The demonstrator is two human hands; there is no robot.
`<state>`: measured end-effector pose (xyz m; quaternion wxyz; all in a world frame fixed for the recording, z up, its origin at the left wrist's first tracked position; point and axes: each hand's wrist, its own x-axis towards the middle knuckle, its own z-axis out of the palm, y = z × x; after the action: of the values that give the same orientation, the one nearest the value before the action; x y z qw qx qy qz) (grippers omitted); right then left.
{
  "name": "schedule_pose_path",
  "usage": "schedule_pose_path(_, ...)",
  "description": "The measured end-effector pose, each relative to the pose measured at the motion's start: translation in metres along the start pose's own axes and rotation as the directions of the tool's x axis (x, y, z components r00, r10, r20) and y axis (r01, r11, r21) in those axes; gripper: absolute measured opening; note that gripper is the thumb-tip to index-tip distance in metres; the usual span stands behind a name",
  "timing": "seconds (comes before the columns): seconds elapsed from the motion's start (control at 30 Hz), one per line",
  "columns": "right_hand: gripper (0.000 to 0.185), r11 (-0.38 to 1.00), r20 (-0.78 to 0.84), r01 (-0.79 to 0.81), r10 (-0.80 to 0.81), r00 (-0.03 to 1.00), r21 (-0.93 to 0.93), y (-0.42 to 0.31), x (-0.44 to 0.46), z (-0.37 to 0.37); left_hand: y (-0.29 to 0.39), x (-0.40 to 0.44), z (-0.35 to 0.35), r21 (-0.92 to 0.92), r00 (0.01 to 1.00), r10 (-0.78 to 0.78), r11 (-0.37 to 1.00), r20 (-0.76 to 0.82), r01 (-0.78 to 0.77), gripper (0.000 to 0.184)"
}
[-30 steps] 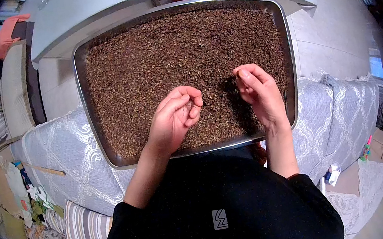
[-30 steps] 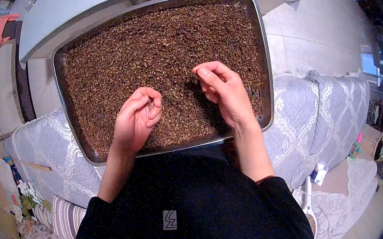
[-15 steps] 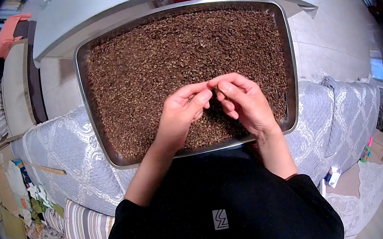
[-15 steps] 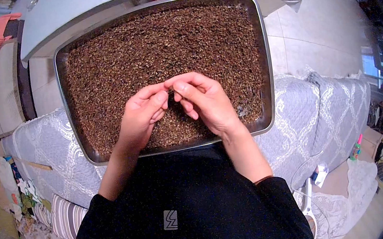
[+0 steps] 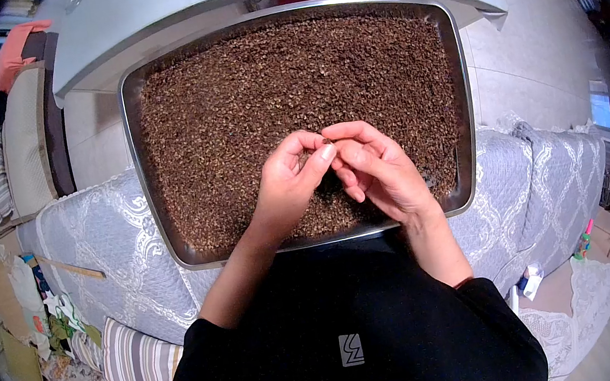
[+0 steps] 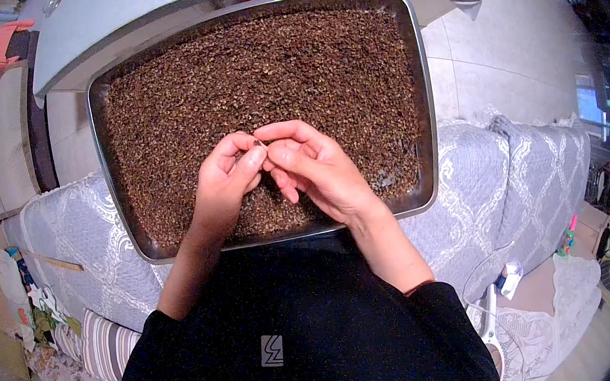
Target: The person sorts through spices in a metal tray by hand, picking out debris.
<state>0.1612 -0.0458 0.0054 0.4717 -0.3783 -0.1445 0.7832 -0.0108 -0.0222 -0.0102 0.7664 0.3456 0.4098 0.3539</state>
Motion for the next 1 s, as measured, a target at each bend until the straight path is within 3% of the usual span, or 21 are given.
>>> schedule_pose_path(0.27,0.015,0.939,-0.111,0.079,-0.123,0.986,-0.336,0.007,-0.001,-0.002,-0.008,0.002,-0.004,0.019,0.988,0.074,0.997,-0.139,-0.072,0.006)
schedule_pose_path(0.47,0.013,0.853,-0.151,0.043,-0.141,0.979,-0.519,0.009,-0.006,0.002,-0.001,-0.001,-0.004,-0.172,0.988,-0.023,0.985,-0.15,-0.003,0.007)
schedule_pose_path(0.53,0.014,0.816,-0.157,-0.014,-0.094,0.983,-0.578,0.005,-0.009,-0.001,0.006,0.0,-0.012,-0.128,0.991,0.043,0.99,-0.123,-0.059,0.008)
schedule_pose_path(0.6,0.014,0.784,-0.111,0.065,-0.169,0.979,-0.617,0.006,-0.008,-0.007,0.01,-0.002,-0.017,-0.094,0.994,0.073,0.992,-0.084,-0.081,0.008)
schedule_pose_path(0.7,0.018,0.795,-0.043,0.155,-0.222,0.974,-0.586,0.003,-0.005,-0.006,0.015,-0.005,-0.011,0.102,1.0,0.022,0.995,-0.019,-0.02,0.009)
schedule_pose_path(0.77,0.018,0.83,-0.022,0.185,-0.231,0.973,-0.526,-0.007,-0.005,0.006,0.009,-0.004,-0.008,0.265,0.996,0.092,0.96,-0.017,-0.084,0.006)
schedule_pose_path(0.87,0.013,0.495,0.16,0.366,-0.41,0.898,-0.788,-0.003,0.003,0.0,0.0,-0.002,-0.006,0.43,0.986,0.167,0.891,-0.01,-0.147,0.006)
schedule_pose_path(0.97,0.007,0.593,0.073,0.298,-0.374,0.925,-0.748,-0.004,0.0,-0.001,0.011,-0.007,-0.003,0.445,0.998,0.064,0.894,-0.01,-0.053,0.007)
schedule_pose_path(1.0,0.01,0.596,0.075,0.266,-0.326,0.943,-0.758,-0.005,-0.003,0.0,0.009,-0.007,-0.005,0.346,0.999,0.014,0.938,0.034,-0.025,0.007)
